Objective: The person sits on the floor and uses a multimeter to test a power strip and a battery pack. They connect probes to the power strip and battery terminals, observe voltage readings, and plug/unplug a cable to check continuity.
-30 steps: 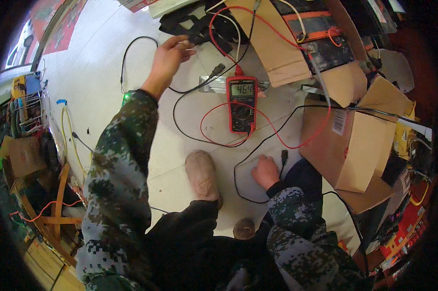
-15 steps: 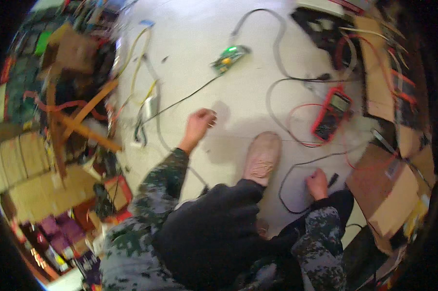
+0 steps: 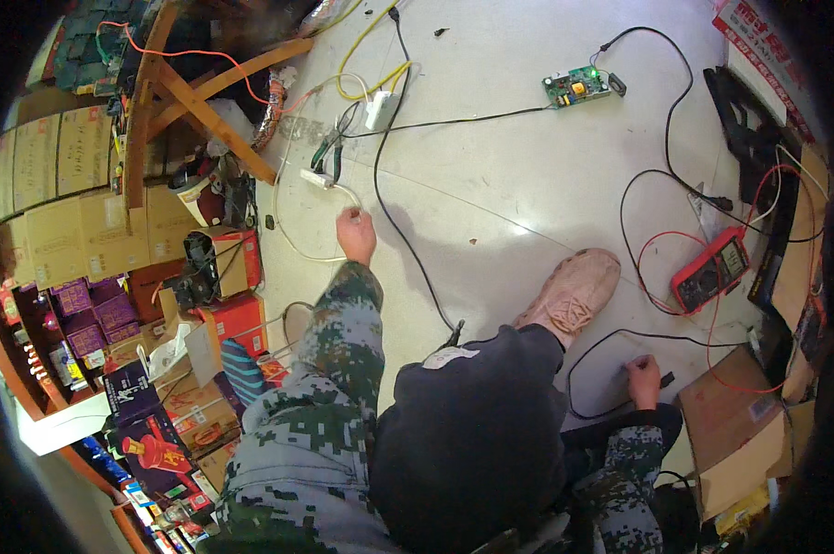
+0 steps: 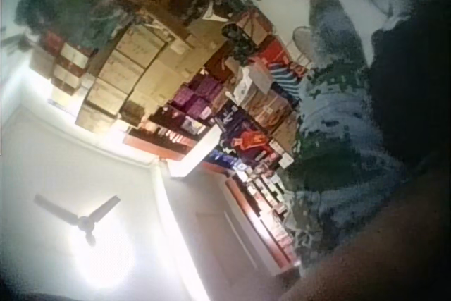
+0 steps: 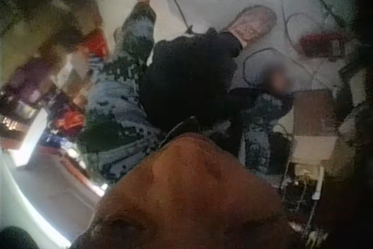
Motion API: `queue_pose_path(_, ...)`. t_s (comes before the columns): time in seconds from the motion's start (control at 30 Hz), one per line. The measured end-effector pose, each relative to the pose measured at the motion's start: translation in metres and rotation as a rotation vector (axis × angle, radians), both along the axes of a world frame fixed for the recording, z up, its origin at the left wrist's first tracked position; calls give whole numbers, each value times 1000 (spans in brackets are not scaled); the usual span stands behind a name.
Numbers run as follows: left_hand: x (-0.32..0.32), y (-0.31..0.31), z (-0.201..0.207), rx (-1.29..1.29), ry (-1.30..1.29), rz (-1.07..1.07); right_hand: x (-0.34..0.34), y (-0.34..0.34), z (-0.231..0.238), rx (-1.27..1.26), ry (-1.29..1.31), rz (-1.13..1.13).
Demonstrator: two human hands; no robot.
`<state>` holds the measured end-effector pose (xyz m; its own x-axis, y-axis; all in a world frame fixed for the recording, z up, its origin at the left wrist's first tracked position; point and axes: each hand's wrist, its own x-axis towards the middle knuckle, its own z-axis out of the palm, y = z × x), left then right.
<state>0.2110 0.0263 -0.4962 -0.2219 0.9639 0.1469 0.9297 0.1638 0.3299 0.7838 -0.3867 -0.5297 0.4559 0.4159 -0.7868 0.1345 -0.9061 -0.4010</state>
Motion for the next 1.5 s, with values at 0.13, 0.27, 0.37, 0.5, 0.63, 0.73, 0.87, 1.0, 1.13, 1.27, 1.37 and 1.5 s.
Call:
queue_pose_path(0.13, 29, 108, 10, 135, -83, -192, 0, -12, -13, 53, -144, 128)
queue_pose_path(0.27, 69, 191, 20, 41, 14, -330, 1, -22, -22, 57, -131, 131)
queue_pose_path(0.37, 86, 214, 17, -197, 53, -342, -1, -24, -29, 12, -75, 10)
queue_pose_path(0.5, 89, 204, 10, -136, 50, -230, -3, -20, -28, 11, -186, 136)
queue_pose_path(0.63, 71, 166, 11, -241, 307, -194, -2, -7, -11, -33, -102, 100)
queue_pose_path(0.73, 65, 132, 12, -97, 491, -367, -3, 2, 6, -64, -34, 41)
queue_pose_path(0.87, 86, 102, 12, -51, 251, -420, -5, 6, 9, -29, -20, 8)
queue_pose_path(1.0, 118, 57, 16, -203, 165, -532, -3, -7, -13, -24, -94, 103)
queue_pose_path(1.13, 128, 20, 38, -352, 55, -536, 3, -27, -35, 65, -70, 78)
queue_pose_path(1.27, 153, -3, 57, -395, -124, -579, 1, -33, -41, 71, -145, 130)
queue_pose_path(1.37, 195, -15, 68, -502, -287, -490, 1, -27, -35, 29, -16, 54)
queue_pose_path(1.5, 242, -32, 76, -719, -749, -287, 2, -24, -26, 65, -26, 90)
